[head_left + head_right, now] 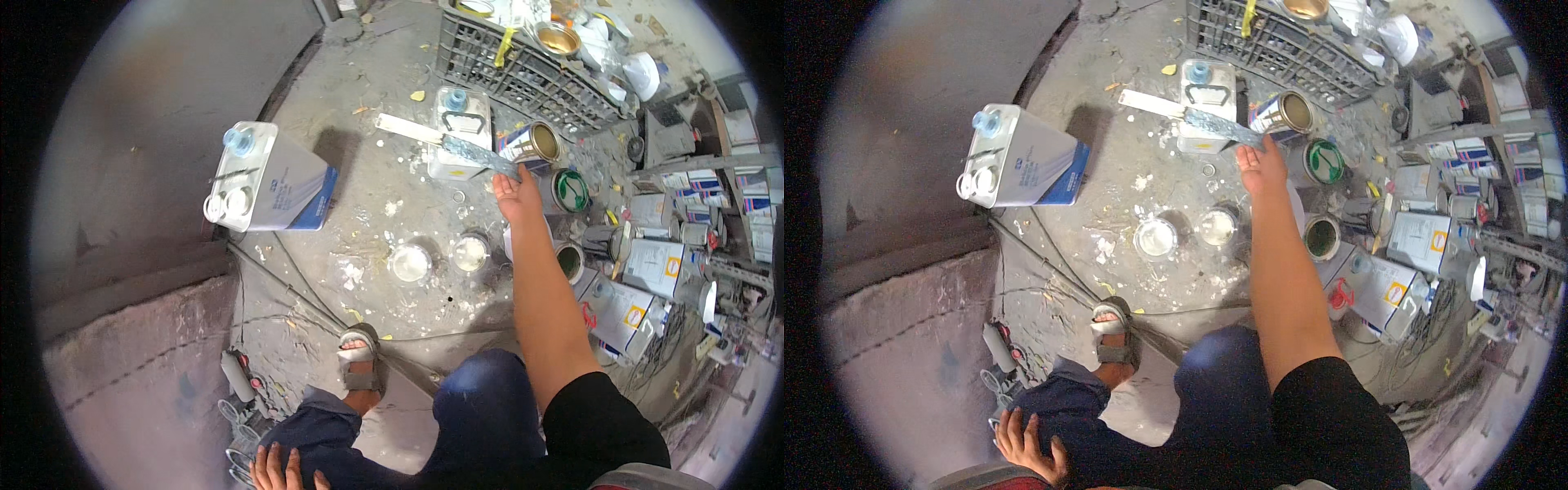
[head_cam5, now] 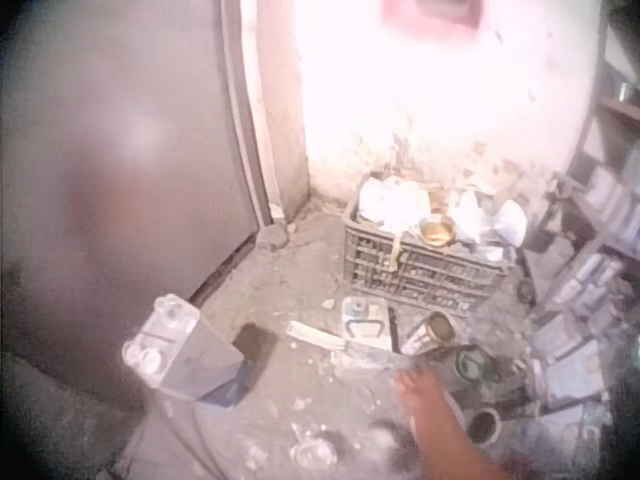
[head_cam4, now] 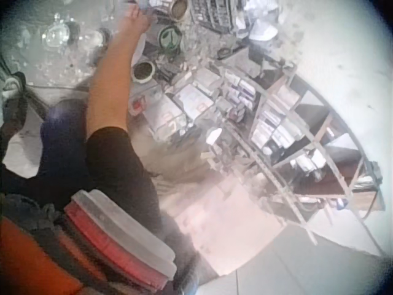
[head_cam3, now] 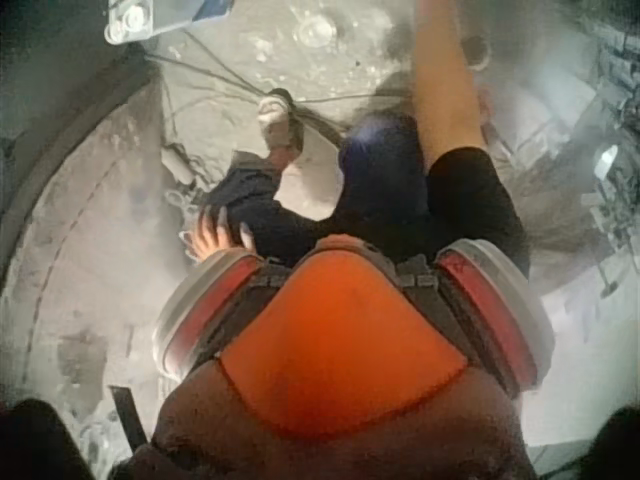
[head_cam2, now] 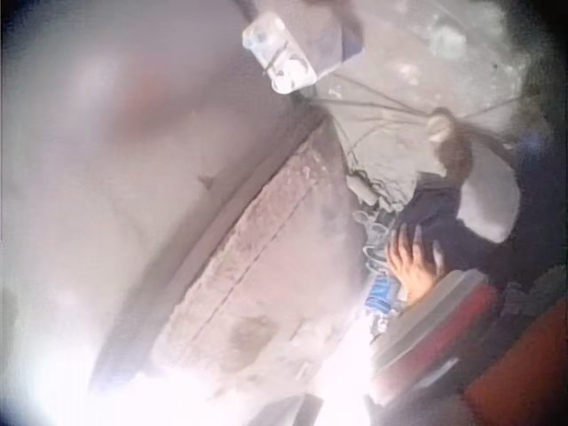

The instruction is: The person prepares a paint sprayer, pours paint from a can into the sprayer cup, and then applies black paint to the hood of a car that is masked with plastic sheeting.

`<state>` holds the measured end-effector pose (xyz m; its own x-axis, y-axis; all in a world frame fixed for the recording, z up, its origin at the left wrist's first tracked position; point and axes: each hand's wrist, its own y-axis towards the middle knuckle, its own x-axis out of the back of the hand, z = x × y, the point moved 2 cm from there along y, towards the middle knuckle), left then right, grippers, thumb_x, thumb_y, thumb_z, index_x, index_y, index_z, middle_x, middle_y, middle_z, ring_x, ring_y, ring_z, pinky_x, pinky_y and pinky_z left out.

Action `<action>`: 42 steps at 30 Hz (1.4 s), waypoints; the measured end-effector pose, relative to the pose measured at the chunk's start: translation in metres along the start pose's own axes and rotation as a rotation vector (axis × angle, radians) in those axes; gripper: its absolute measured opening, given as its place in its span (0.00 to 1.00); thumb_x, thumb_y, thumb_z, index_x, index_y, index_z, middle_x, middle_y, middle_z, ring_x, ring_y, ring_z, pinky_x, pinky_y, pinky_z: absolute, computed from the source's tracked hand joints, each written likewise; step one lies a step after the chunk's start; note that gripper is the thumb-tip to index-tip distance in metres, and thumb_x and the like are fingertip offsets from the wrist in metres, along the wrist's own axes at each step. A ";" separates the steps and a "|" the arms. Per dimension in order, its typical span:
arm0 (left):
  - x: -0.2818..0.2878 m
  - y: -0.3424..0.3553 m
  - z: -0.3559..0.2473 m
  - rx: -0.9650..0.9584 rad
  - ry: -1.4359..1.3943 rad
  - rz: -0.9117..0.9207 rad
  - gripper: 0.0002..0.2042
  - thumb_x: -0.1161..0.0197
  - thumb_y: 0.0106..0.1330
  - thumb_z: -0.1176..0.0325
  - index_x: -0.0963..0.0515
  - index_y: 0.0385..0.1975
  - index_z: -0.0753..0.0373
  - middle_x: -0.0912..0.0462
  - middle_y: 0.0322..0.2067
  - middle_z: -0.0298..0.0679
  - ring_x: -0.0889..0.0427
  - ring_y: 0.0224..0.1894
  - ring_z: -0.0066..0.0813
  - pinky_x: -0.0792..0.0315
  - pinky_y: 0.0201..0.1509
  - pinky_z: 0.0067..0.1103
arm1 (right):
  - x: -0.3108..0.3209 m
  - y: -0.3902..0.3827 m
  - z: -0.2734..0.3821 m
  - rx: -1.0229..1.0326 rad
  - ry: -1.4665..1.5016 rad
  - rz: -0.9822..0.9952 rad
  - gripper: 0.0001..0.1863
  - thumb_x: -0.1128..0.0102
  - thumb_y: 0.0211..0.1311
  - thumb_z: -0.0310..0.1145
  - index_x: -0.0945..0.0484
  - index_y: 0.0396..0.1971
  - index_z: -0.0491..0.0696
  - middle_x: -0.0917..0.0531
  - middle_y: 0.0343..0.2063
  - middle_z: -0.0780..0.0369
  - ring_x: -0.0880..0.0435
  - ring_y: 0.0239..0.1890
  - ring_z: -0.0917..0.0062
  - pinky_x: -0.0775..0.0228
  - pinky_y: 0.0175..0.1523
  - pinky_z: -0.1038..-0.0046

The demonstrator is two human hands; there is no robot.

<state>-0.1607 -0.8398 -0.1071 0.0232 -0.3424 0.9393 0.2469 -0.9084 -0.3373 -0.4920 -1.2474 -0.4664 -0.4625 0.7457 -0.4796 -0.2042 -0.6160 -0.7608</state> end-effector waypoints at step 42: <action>-0.035 -0.068 -0.037 0.159 0.023 -0.166 0.19 0.40 0.55 0.66 0.23 0.48 0.65 0.28 0.59 0.50 0.37 0.66 0.54 0.48 0.69 0.46 | 0.054 -0.251 0.063 0.848 -1.482 0.569 0.22 0.40 0.60 0.27 0.28 0.56 0.45 0.18 0.43 0.52 0.18 0.48 0.59 0.29 0.54 0.66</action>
<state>-0.2141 -0.7751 -0.1193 -0.0525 -0.1983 0.9787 0.3950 -0.9043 -0.1620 -0.5203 -1.0689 -0.2733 -0.8363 -0.1122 0.5366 0.1183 -0.9927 -0.0231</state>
